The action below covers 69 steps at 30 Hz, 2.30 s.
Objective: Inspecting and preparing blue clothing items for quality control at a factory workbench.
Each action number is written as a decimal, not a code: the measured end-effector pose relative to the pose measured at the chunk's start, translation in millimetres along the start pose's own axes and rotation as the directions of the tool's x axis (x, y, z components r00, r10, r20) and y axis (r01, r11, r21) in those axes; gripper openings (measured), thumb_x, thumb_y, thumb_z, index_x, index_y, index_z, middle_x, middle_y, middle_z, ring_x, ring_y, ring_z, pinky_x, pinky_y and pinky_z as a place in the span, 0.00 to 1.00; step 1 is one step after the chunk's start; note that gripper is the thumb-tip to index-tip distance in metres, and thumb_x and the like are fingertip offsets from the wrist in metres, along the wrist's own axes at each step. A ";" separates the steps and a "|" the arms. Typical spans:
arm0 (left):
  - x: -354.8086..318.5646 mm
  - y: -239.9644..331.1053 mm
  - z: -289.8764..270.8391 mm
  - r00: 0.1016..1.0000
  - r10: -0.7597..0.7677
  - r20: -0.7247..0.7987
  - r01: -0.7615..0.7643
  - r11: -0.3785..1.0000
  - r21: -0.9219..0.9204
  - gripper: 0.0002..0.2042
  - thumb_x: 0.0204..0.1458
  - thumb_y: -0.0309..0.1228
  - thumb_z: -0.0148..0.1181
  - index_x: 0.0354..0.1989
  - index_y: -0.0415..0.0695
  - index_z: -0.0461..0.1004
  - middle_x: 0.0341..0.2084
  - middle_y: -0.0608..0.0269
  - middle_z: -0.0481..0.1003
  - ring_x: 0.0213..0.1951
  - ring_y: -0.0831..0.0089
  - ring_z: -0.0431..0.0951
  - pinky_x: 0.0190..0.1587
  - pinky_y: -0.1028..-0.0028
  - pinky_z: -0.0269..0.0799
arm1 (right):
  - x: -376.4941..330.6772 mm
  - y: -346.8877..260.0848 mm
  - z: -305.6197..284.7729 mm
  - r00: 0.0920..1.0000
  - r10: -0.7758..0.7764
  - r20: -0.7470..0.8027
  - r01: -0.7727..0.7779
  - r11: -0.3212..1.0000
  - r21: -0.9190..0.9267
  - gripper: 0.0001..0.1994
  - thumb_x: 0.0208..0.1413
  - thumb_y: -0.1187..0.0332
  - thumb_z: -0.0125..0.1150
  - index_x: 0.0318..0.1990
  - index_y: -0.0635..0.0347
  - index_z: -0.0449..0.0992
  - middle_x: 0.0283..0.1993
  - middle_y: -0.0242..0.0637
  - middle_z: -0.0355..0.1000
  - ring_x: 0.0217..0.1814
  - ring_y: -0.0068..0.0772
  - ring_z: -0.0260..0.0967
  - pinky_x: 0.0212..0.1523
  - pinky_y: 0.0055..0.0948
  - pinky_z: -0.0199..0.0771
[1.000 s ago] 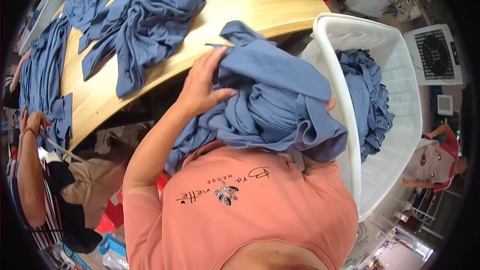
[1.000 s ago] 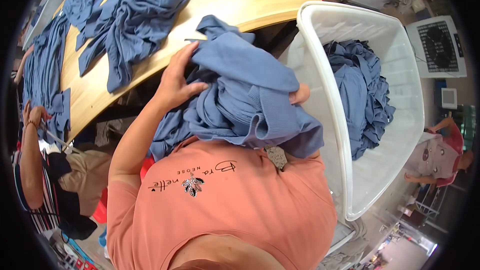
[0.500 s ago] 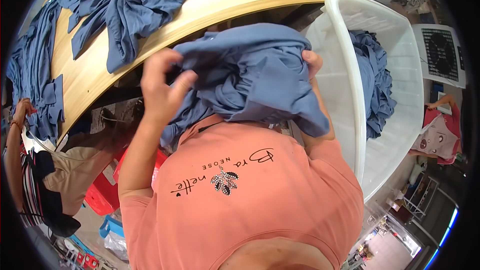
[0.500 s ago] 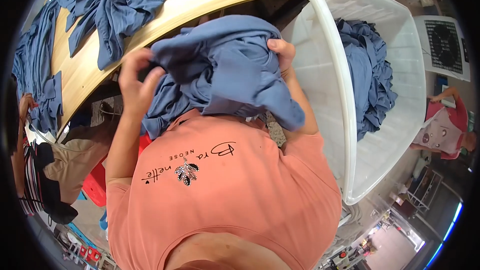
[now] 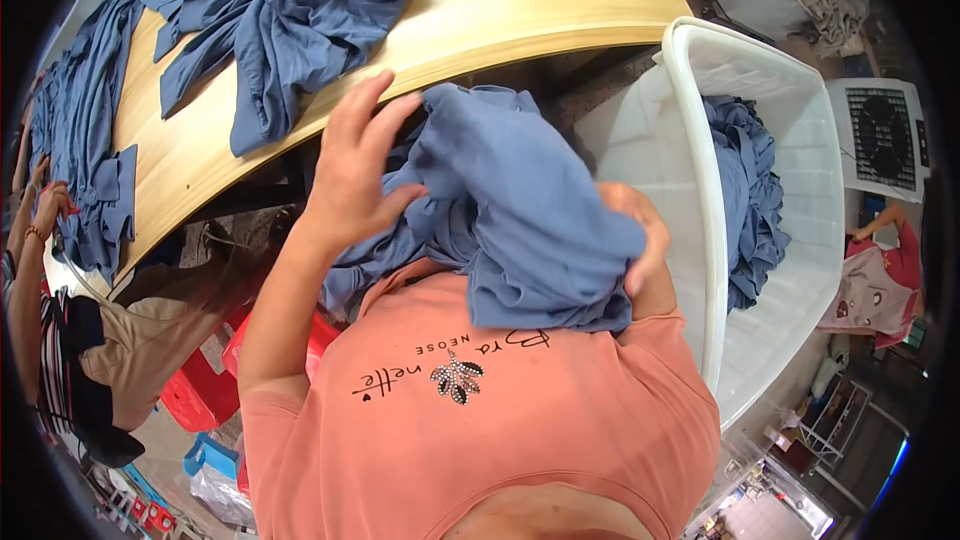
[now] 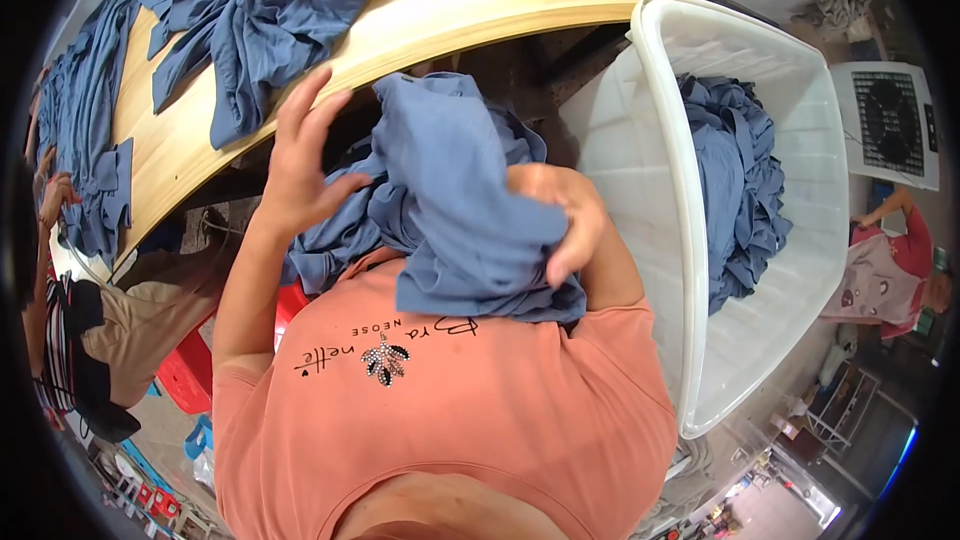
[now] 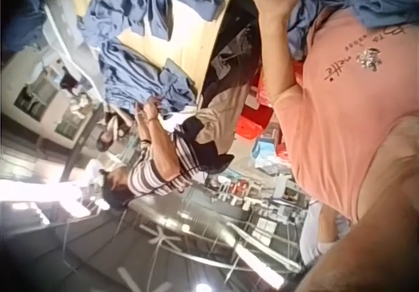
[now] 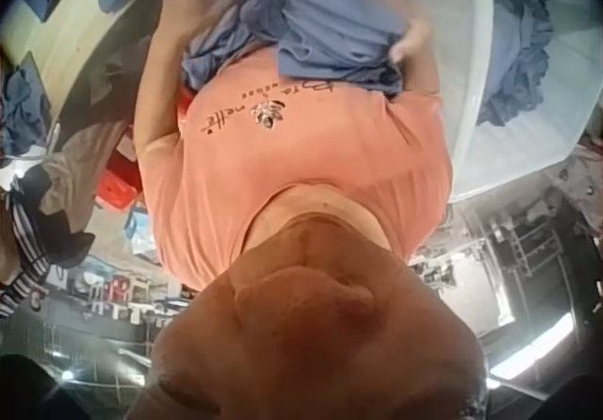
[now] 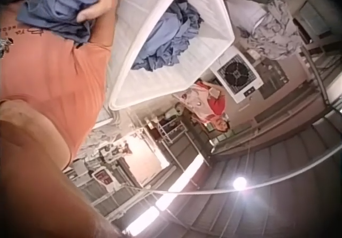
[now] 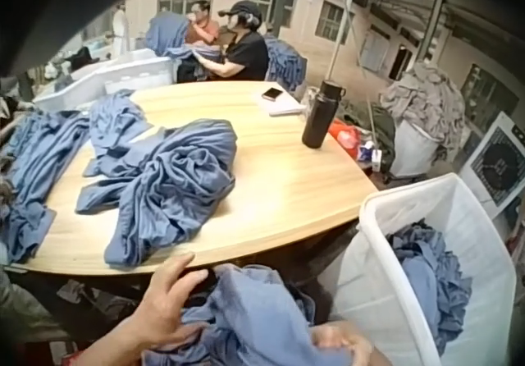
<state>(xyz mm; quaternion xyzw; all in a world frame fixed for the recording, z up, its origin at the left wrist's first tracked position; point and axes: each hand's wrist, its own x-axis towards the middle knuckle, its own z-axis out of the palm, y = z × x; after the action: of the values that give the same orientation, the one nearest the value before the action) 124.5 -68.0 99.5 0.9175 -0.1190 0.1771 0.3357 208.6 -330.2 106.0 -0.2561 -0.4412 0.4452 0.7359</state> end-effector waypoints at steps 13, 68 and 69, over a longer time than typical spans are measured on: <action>43.6 24.6 33.5 0.958 -0.098 -0.271 -0.039 0.888 -0.459 0.10 0.39 0.20 0.60 0.31 0.39 0.68 0.21 0.55 0.70 0.23 0.70 0.71 0.28 0.77 0.67 | 5.7 -104.2 90.1 0.709 -0.516 -0.480 -0.694 -0.631 -0.347 0.12 0.27 0.78 0.55 0.27 0.61 0.71 0.25 0.42 0.70 0.26 0.45 0.68 0.26 0.33 0.65; -149.1 -55.5 7.7 0.816 -0.548 -0.182 0.538 0.836 -0.106 0.06 0.40 0.24 0.60 0.29 0.39 0.73 0.26 0.54 0.73 0.29 0.63 0.74 0.32 0.71 0.69 | 103.9 237.8 -26.6 0.964 -0.207 0.167 0.228 0.320 -0.919 0.07 0.41 0.65 0.51 0.22 0.58 0.65 0.30 0.40 0.63 0.32 0.46 0.62 0.29 0.41 0.60; -157.7 -59.1 14.5 0.864 -0.461 -0.202 0.474 0.880 0.023 0.07 0.41 0.24 0.60 0.30 0.39 0.73 0.28 0.54 0.73 0.29 0.61 0.74 0.33 0.70 0.69 | 106.2 235.9 -23.6 0.979 -0.162 0.122 0.173 0.353 -0.920 0.07 0.42 0.67 0.52 0.23 0.59 0.65 0.32 0.41 0.64 0.33 0.45 0.63 0.30 0.39 0.61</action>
<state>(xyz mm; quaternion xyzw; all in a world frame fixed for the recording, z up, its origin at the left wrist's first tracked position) 4.7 -17.8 -8.6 0.9091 0.1459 0.1816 0.3454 150.8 -124.8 -42.1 -0.5754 -0.6416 0.0453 0.5052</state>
